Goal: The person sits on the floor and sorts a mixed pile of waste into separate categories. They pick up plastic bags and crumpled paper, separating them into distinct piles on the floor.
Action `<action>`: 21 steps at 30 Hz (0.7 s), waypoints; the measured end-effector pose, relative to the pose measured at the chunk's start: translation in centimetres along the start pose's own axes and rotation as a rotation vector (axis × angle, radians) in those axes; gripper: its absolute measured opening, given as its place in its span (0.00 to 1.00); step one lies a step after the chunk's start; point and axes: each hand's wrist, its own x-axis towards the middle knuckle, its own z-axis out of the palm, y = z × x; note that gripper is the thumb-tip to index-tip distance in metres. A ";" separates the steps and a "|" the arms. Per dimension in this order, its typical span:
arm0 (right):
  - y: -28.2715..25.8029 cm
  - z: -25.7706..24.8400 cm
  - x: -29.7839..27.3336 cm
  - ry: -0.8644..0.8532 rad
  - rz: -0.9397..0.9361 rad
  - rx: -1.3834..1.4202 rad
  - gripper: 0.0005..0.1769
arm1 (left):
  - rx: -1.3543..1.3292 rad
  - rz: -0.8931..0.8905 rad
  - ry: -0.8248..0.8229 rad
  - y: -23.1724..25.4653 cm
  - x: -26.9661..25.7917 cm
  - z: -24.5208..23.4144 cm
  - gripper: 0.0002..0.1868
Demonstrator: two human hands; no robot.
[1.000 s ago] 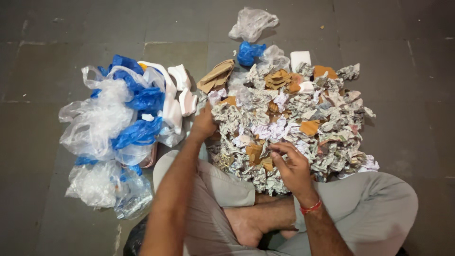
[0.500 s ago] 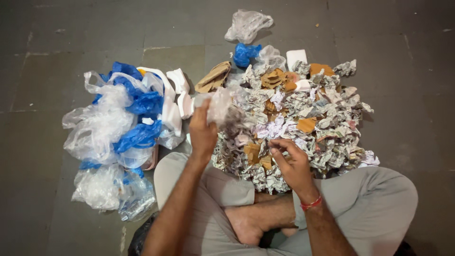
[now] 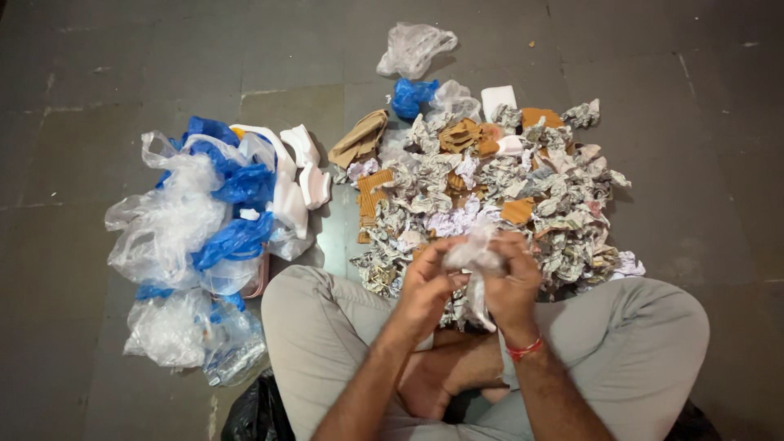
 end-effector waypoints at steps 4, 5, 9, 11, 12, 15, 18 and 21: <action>0.3 0.4 -0.2 0.135 -0.044 -0.054 0.11 | 0.275 -0.224 0.192 -0.7 -0.8 1.2 0.32; 0.1 0.9 0.0 0.076 -0.035 -0.036 0.09 | 0.124 -0.189 0.219 -0.8 -0.7 1.4 0.30; -2.2 1.3 0.2 -0.235 -0.400 -0.428 0.14 | -0.145 -0.035 0.358 -0.4 -0.3 1.6 0.28; -3.4 1.2 0.4 -0.405 -0.394 -0.369 0.18 | -0.075 0.058 0.391 0.4 -0.2 1.4 0.23; -3.8 1.3 0.5 -0.492 -0.394 -0.338 0.20 | -0.021 0.109 0.380 0.9 0.0 1.3 0.20; -4.5 1.5 0.7 -0.412 -0.474 -0.177 0.18 | -0.022 0.188 0.452 2.2 0.1 0.9 0.13; -4.0 1.7 0.7 -0.399 -0.525 -0.189 0.28 | -0.025 0.107 0.474 2.8 -0.1 0.8 0.11; -3.5 2.1 0.4 -0.287 -0.524 -0.379 0.17 | -0.075 0.043 0.308 2.7 -0.4 1.5 0.14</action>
